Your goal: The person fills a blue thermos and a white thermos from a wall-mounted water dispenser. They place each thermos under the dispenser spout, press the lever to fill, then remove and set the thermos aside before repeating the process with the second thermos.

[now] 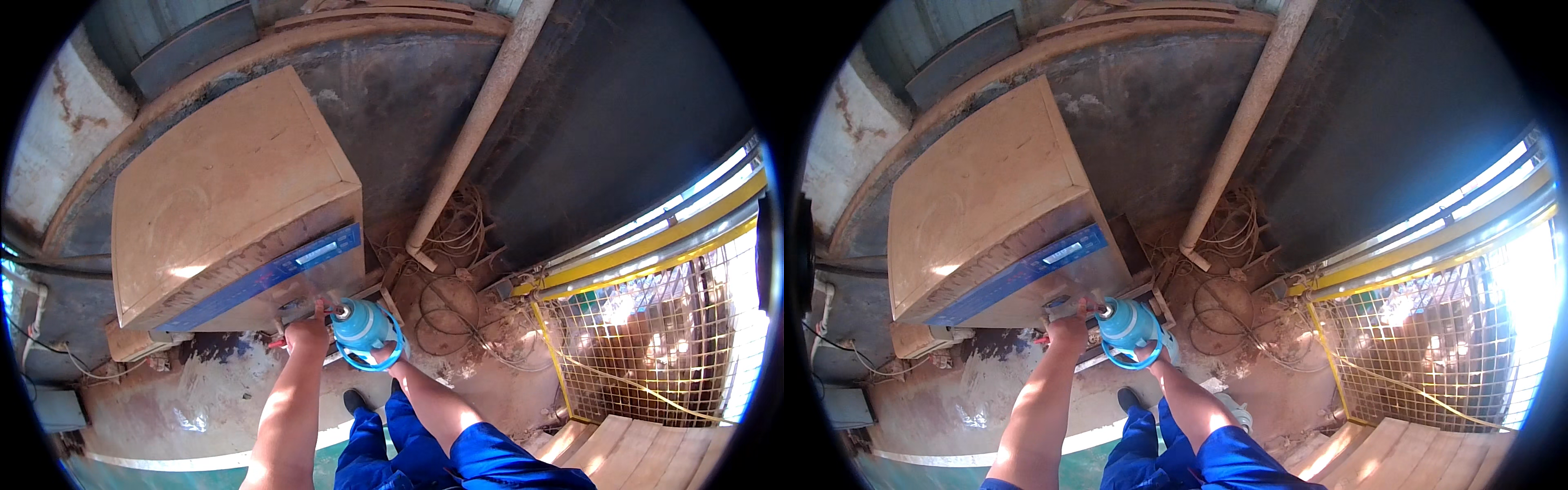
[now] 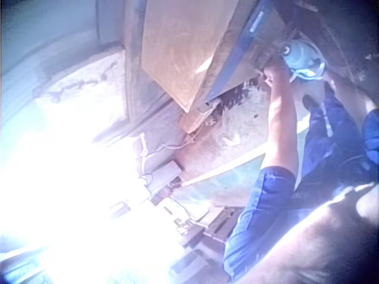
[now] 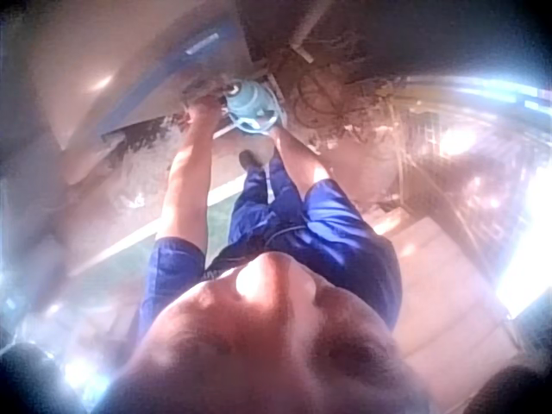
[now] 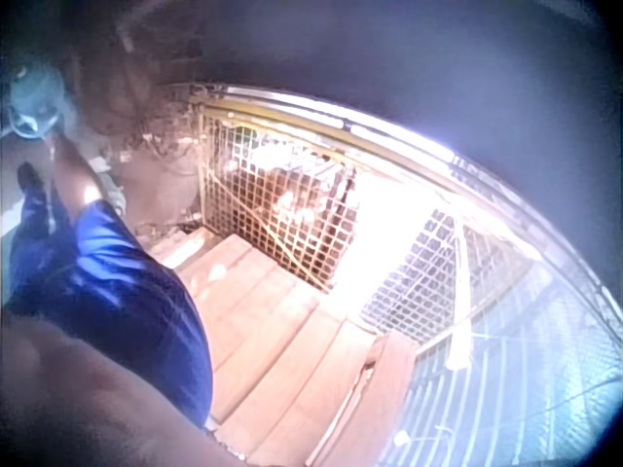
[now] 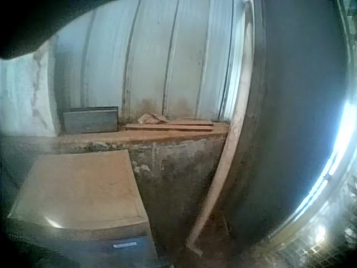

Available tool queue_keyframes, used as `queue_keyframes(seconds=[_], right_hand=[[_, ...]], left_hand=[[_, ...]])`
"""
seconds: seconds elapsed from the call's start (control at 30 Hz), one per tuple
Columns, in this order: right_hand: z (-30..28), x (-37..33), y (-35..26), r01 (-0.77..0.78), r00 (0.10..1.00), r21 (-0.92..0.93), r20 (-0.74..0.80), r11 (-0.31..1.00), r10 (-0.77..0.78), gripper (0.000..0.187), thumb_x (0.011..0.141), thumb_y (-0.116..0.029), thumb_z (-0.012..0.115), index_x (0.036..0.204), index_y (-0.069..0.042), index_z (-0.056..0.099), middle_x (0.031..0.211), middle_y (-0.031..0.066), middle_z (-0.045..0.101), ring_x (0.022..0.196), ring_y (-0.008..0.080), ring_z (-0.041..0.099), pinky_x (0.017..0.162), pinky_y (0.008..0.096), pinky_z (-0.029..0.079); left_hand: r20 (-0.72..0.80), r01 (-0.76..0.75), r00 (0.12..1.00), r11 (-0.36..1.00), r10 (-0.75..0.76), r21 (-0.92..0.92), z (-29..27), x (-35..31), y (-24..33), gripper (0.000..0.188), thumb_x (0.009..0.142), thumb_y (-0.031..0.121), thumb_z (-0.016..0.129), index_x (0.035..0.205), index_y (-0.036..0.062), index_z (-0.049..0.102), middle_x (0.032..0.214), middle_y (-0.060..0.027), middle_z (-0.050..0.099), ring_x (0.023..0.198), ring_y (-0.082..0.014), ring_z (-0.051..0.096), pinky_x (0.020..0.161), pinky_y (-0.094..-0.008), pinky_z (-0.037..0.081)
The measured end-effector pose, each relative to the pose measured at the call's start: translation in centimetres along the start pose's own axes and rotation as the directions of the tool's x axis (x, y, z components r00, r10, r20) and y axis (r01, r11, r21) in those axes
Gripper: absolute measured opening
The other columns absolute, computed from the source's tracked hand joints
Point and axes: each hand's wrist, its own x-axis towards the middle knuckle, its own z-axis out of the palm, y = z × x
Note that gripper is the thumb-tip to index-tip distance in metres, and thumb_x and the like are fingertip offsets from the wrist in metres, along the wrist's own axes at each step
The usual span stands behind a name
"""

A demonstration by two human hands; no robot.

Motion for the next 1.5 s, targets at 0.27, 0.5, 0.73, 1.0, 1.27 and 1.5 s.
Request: queue_keyframes(seconds=[0.27,0.5,0.73,1.0,1.27,1.5], right_hand=[[0.2,1.1,0.5,0.024,1.000,0.005,-0.003,1.000,-0.024,0.055,0.079,-0.042,0.058,0.111,0.002,0.067,0.117,0.0272,0.062,0.114,0.0383,0.059,0.096,0.0403,0.048],[0.9,1.9,0.8,0.056,0.998,0.025,-0.006,0.998,-0.055,0.055,0.079,-0.042,0.058,0.111,0.003,0.067,0.117,0.0275,0.062,0.114,0.0384,0.059,0.096,0.0402,0.047],[1.5,2.6,1.4,0.077,0.997,0.036,-0.010,0.996,-0.077,0.055,0.079,-0.042,0.058,0.110,0.003,0.067,0.116,0.0279,0.062,0.114,0.0385,0.059,0.097,0.0402,0.047],[1.8,3.1,2.5,0.097,0.995,0.036,-0.019,0.995,-0.096,0.055,0.079,-0.041,0.058,0.110,0.004,0.067,0.116,0.0282,0.062,0.114,0.0386,0.059,0.097,0.0401,0.047],[2.8,4.7,3.5,0.126,0.991,0.048,-0.039,0.991,-0.125,0.055,0.079,-0.041,0.058,0.110,0.004,0.067,0.116,0.0286,0.062,0.114,0.0387,0.059,0.097,0.0400,0.047],[2.9,5.0,3.6,0.099,0.995,0.060,0.011,0.993,-0.100,0.058,0.079,-0.042,0.060,0.111,0.006,0.065,0.118,0.0289,0.061,0.115,0.0388,0.059,0.098,0.0398,0.046]], left_hand=[[-0.018,0.000,1.000,1.000,0.000,-0.004,-0.1,-0.1,0.2,0.075,0.096,0.022,0.045,0.155,0.0267,0.000,0.124,-0.0168,0.063,0.095,-0.0306,0.070,0.067,-0.0483,0.058],[-0.014,0.108,0.994,0.989,-0.110,-0.099,-0.5,-0.1,0.4,0.078,0.096,0.021,0.048,0.155,0.0293,-0.002,0.125,-0.0183,0.062,0.096,-0.0326,0.069,0.068,-0.0499,0.057],[-0.103,0.087,0.989,0.978,-0.108,-0.191,0.6,0.5,-0.2,0.074,0.097,0.026,0.048,0.154,0.0371,0.002,0.128,-0.0190,0.061,0.097,-0.0344,0.069,0.067,-0.0507,0.057],[-0.100,0.038,0.994,0.996,-0.046,-0.082,1.3,0.9,-0.2,0.076,0.096,0.027,0.048,0.155,0.0346,0.001,0.126,-0.0159,0.062,0.095,-0.0330,0.069,0.063,-0.0492,0.056],[-0.016,0.049,0.999,0.998,-0.050,-0.040,1.2,1.3,-0.1,0.075,0.097,0.024,0.046,0.154,0.0355,-0.001,0.123,-0.0159,0.064,0.094,-0.0321,0.069,0.060,-0.0485,0.055],[0.055,0.075,0.996,0.997,-0.073,-0.035,-0.2,0.5,0.2,0.072,0.097,0.025,0.045,0.155,0.0353,0.002,0.126,-0.0163,0.062,0.093,-0.0322,0.069,0.062,-0.0479,0.056]])
